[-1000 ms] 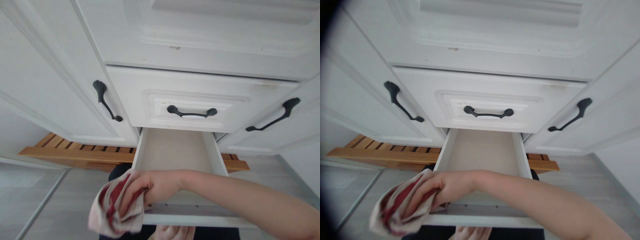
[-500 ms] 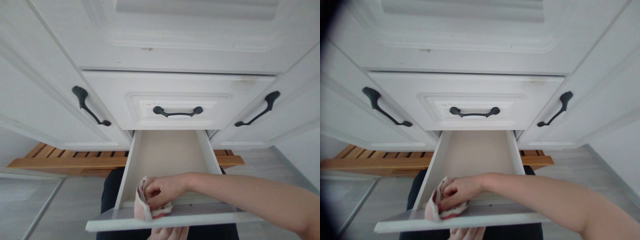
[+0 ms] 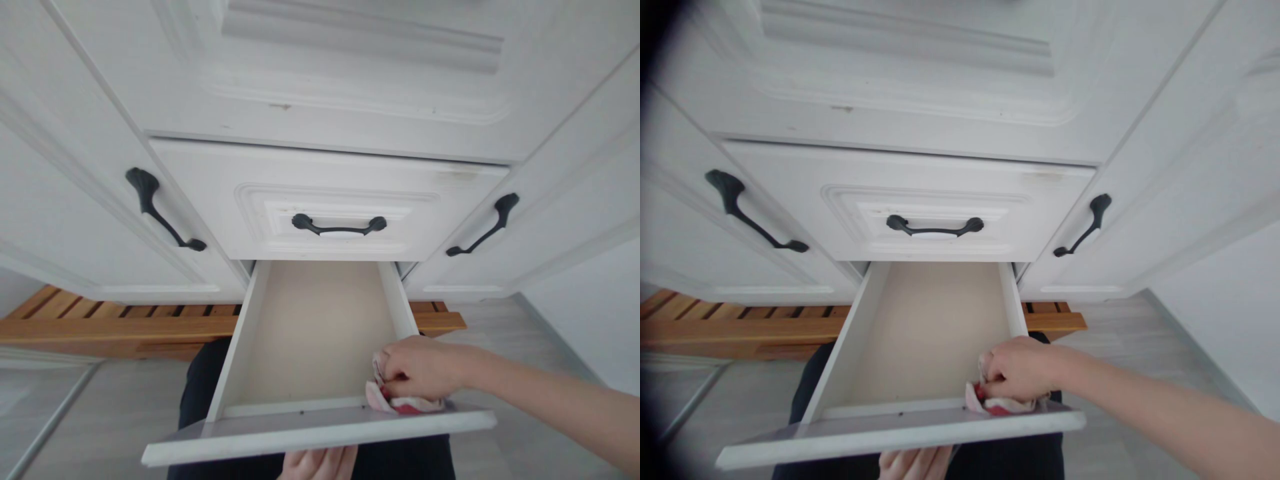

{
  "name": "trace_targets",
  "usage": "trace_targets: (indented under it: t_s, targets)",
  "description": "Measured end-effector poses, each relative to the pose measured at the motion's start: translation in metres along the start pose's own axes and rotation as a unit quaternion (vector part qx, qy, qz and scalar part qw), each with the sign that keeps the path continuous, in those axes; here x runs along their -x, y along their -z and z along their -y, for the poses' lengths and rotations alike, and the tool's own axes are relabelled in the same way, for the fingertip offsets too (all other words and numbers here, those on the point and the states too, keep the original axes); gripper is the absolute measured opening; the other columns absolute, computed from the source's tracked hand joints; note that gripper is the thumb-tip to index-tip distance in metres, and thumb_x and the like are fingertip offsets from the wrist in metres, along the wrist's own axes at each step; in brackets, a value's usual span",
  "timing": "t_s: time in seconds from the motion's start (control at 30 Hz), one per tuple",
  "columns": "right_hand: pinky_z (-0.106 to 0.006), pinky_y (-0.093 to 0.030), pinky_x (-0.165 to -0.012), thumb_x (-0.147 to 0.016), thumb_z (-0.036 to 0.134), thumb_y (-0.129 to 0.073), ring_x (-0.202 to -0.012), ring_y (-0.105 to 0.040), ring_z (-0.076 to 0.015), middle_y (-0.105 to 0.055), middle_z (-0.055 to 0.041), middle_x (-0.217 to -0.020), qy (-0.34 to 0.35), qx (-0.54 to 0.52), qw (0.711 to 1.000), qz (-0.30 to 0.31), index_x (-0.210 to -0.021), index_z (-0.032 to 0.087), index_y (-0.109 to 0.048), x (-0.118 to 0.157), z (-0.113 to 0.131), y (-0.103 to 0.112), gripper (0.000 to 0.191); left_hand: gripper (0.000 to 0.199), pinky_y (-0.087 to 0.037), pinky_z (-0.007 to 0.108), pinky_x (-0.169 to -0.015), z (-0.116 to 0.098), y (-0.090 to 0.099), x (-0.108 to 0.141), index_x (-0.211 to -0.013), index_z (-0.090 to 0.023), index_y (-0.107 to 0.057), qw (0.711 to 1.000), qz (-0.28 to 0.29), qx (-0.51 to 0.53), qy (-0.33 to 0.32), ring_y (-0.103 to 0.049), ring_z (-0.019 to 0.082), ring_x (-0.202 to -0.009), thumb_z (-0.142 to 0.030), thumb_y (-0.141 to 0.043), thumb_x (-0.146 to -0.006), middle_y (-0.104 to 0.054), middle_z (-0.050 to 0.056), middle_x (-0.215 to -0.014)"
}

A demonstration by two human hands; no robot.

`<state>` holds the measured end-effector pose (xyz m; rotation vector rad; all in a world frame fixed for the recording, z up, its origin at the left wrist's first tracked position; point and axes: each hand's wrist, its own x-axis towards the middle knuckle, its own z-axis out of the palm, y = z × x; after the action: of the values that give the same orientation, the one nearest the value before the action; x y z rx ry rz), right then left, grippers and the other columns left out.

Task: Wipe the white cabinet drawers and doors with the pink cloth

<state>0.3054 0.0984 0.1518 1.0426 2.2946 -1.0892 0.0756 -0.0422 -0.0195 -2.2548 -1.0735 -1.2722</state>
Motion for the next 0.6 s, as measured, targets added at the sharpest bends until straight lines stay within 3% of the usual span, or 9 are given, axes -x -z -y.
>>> trace_targets:
  t_s: [0.17, 0.27, 0.33, 0.4, 0.53, 0.6]
  targets:
    - [-0.028, -0.029, -0.061, -0.095, 0.037, -0.047, -0.062, -0.044, -0.0113, -0.048, 0.0020, -0.065, 0.008, -0.049, 0.996, -0.079, -0.057, 0.018, -0.043, 0.037, 0.014, 0.000, 0.042, 0.013, -0.043, 0.021, -0.094, 0.001, 0.002, 0.012, -0.095, -0.033, -0.077, 1.000, 0.012, 0.004, -0.011, -0.063, 0.009, -0.082, -0.029, -0.073, -0.083, -0.074, -0.005, -0.083]
    - [-0.027, -0.031, -0.063, -0.087, 0.029, -0.056, -0.067, -0.048, -0.0124, -0.052, 0.0023, -0.070, -0.056, -0.062, 0.979, -0.188, -0.061, 0.020, -0.044, 0.061, 0.020, -0.018, 0.030, 0.022, -0.044, 0.021, -0.095, 0.002, 0.003, 0.015, -0.100, -0.035, -0.076, 1.000, 0.022, -0.007, -0.013, -0.065, 0.011, -0.086, -0.038, -0.078, -0.078, -0.075, -0.004, -0.086]
    - [-0.026, -0.035, -0.064, -0.076, 0.027, -0.067, -0.073, -0.052, -0.0144, -0.058, 0.0018, -0.080, -0.125, -0.065, 0.956, -0.258, -0.070, 0.022, -0.050, 0.074, 0.021, -0.037, 0.019, 0.024, -0.045, 0.021, -0.094, 0.002, 0.002, 0.013, -0.100, -0.036, -0.076, 1.000, 0.022, -0.008, -0.008, -0.065, 0.011, -0.085, -0.038, -0.080, -0.077, -0.075, -0.005, -0.085]
    - [-0.026, -0.040, -0.066, -0.067, 0.029, -0.076, -0.078, -0.056, -0.0170, -0.062, 0.0001, -0.089, -0.175, -0.078, 0.934, -0.301, -0.078, 0.023, -0.055, 0.083, 0.016, -0.057, 0.024, 0.018, -0.045, 0.023, -0.095, 0.001, 0.000, 0.010, -0.098, -0.034, -0.076, 1.000, 0.007, 0.000, 0.001, -0.064, 0.011, -0.082, -0.034, -0.078, -0.080, -0.075, -0.005, -0.083]
    - [-0.030, -0.047, -0.063, -0.061, 0.043, -0.084, -0.071, -0.059, -0.0212, -0.065, -0.0028, -0.077, -0.184, -0.060, 0.890, -0.413, -0.068, 0.025, -0.059, 0.100, -0.012, -0.089, 0.031, 0.012, -0.045, 0.026, -0.097, 0.000, -0.004, 0.005, -0.094, -0.027, -0.078, 0.998, -0.055, 0.010, -0.007, -0.065, 0.011, -0.081, -0.021, -0.071, -0.085, -0.075, -0.004, -0.083]
    - [-0.033, -0.047, -0.059, -0.062, 0.055, -0.080, -0.064, -0.058, -0.0224, -0.063, -0.0040, -0.069, -0.184, -0.029, 0.829, -0.527, -0.062, 0.026, -0.061, 0.110, -0.020, -0.095, 0.034, 0.011, -0.046, 0.026, -0.096, -0.001, -0.004, 0.004, -0.095, -0.028, -0.078, 0.999, -0.039, 0.002, -0.010, -0.066, 0.011, -0.083, -0.023, -0.074, -0.085, -0.076, -0.003, -0.086]
